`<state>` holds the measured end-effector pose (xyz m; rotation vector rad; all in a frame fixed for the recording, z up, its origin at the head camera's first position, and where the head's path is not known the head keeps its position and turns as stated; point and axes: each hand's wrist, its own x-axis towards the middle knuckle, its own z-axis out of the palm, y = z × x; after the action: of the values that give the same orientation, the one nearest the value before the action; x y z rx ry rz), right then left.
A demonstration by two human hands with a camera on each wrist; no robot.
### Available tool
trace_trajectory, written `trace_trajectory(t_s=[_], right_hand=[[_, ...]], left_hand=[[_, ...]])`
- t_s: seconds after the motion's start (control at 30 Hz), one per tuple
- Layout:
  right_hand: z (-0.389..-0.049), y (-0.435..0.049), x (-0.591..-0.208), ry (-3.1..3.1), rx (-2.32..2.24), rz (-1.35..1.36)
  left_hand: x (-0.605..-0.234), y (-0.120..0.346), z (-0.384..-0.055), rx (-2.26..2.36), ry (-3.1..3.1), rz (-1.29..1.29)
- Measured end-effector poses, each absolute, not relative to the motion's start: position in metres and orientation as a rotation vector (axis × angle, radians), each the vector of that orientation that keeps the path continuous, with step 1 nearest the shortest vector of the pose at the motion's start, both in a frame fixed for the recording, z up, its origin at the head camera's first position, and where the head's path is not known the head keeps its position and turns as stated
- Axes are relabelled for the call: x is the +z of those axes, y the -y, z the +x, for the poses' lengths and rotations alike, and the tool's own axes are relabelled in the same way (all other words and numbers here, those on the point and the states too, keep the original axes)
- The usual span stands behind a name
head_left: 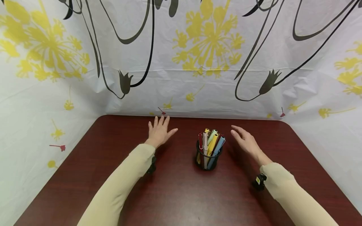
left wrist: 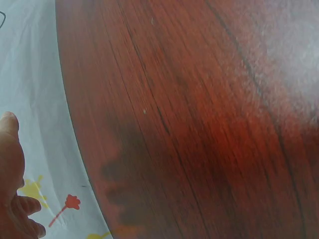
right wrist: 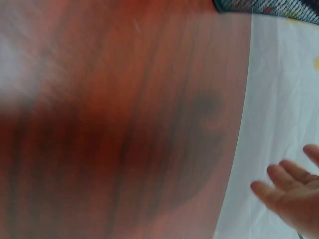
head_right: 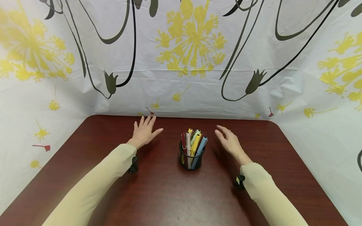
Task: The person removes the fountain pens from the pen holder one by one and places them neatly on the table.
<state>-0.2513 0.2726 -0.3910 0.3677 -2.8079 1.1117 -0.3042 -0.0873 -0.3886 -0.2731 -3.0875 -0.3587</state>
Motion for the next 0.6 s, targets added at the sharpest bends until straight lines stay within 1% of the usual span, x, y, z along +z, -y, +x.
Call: trace_trajectory(t_s=[0.3,0.47,0.6], right_hand=[[-0.231,-0.267,-0.399,2.736,1.378,0.601],[-0.224,-0.26,-0.401,2.733,1.502,0.742],[-0.221,-0.251,-0.4,2.757,1.545,0.779]], left_hand=[[-0.386,0.081,-0.292,-0.602,3.008,-0.374],[-0.383,0.076,-0.28,-0.962,2.899,-0.478],[-0.381,0.068,-0.271,-1.251,2.785,-0.521]])
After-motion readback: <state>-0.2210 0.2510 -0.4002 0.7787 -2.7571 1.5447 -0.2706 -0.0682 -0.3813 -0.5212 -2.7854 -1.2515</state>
